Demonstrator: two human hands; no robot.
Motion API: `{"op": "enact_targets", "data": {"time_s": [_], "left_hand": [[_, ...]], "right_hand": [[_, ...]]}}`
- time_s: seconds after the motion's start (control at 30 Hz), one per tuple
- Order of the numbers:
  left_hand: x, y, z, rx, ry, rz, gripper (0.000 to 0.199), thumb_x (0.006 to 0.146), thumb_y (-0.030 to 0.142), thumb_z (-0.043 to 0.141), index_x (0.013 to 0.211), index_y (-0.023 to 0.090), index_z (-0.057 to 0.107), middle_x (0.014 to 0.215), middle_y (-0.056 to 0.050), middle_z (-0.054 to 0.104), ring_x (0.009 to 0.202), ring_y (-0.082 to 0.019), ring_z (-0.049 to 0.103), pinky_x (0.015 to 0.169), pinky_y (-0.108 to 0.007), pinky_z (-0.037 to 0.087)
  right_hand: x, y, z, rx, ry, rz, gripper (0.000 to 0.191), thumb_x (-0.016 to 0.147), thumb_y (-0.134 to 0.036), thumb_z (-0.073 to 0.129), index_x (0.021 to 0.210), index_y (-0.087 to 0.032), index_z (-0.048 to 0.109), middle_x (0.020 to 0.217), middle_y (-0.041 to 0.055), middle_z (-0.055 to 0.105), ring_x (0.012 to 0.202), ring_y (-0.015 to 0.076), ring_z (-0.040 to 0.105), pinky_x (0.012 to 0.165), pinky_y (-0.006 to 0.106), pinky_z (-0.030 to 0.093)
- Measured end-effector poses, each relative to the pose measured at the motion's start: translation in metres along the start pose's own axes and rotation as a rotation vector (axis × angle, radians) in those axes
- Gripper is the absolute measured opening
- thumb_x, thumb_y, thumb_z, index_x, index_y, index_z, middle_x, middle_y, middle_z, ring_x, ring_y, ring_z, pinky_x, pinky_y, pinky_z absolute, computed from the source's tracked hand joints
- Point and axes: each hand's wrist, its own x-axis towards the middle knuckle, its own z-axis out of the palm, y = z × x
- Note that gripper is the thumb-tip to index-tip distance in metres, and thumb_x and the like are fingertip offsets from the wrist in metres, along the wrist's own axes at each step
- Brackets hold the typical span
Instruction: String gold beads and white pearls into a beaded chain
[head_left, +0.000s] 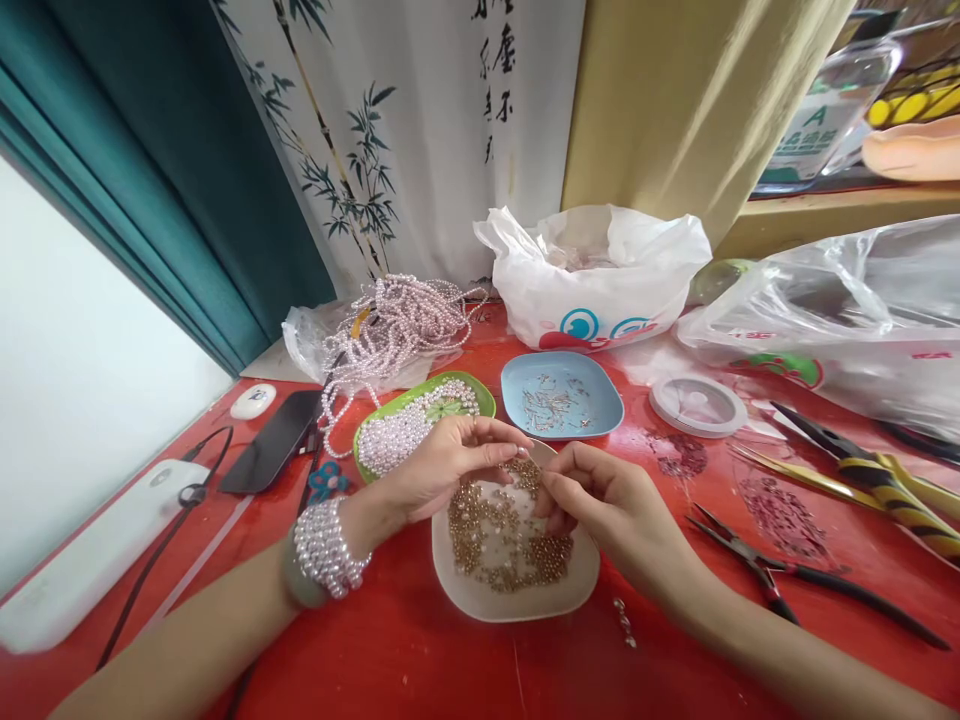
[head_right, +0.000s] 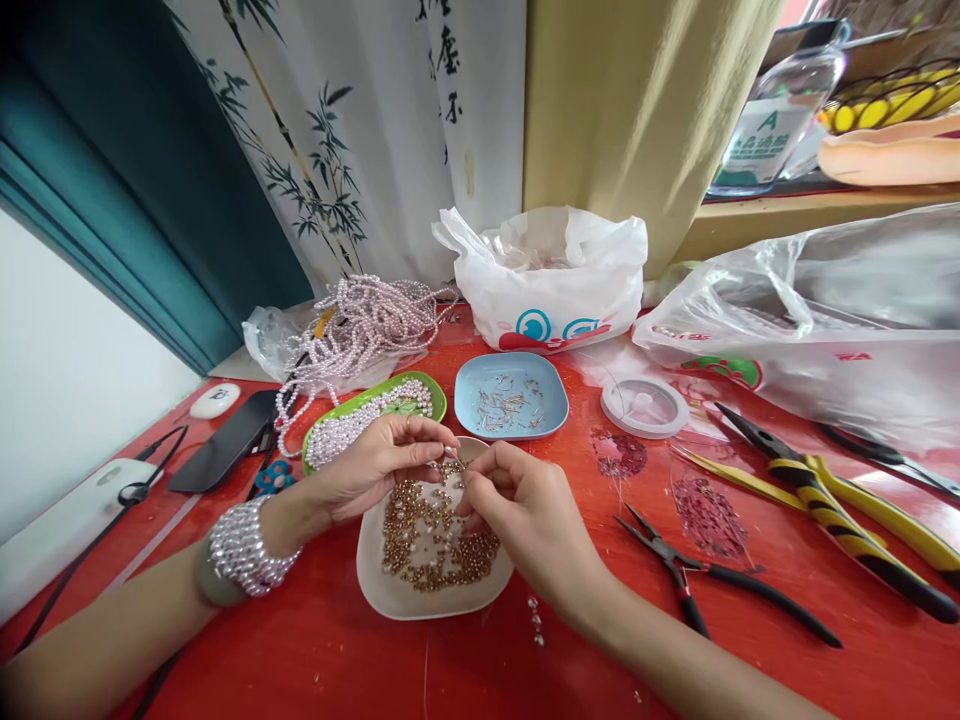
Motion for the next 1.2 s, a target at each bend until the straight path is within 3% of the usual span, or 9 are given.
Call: {"op": "enact_targets", "data": {"time_s": [0.5,0.67,0.87,1.2], "left_hand": [[0.0000,0.0011,0.0021,0.028,-0.016,0.017,0.010,0.069,0.018,0.067,0.077,0.013,0.068,0.079,-0.003,0.062,0.068,-0.009,0.055,0.063,-0.023,0.046],[0.0011,-0.0012,0.0027,0.077,-0.024,0.071,0.012,0.071,0.020,0.066,0.081,0.014,0.067,0.081,-0.003,0.062,0.072,-0.009,0.056,0.063,-0.021,0.047],[0.0015,-0.0030,0.0020,0.184,0.018,0.177,0.013,0.072,0.024,0.066,0.078,0.014,0.063,0.073,0.000,0.060,0.062,-0.007,0.055,0.060,-0.020,0.046],[0.0013,-0.0054,-0.0005,0.253,0.018,0.200,0.013,0.070,0.022,0.068,0.079,0.014,0.065,0.073,0.000,0.061,0.062,-0.007,0.054,0.062,-0.021,0.045]], "right_hand": [[0.0024,0.0015,-0.0018,-0.038,-0.039,-0.011,0.011,0.074,-0.015,0.047,0.064,-0.018,0.049,0.058,-0.0011,0.062,0.050,0.0083,0.058,0.049,0.020,0.045],[0.0027,0.0008,-0.0019,-0.067,-0.052,-0.021,0.014,0.078,-0.019,0.047,0.065,-0.018,0.049,0.059,-0.0006,0.062,0.050,0.0085,0.058,0.050,0.021,0.045],[0.0033,0.0019,-0.0028,-0.075,-0.066,-0.043,0.019,0.083,-0.027,0.046,0.067,-0.018,0.049,0.060,-0.0002,0.062,0.051,0.0081,0.058,0.050,0.020,0.046],[0.0034,0.0024,-0.0028,-0.040,-0.088,-0.052,0.016,0.082,-0.022,0.045,0.067,-0.018,0.048,0.061,-0.0009,0.061,0.052,0.0073,0.058,0.051,0.019,0.046]]}}
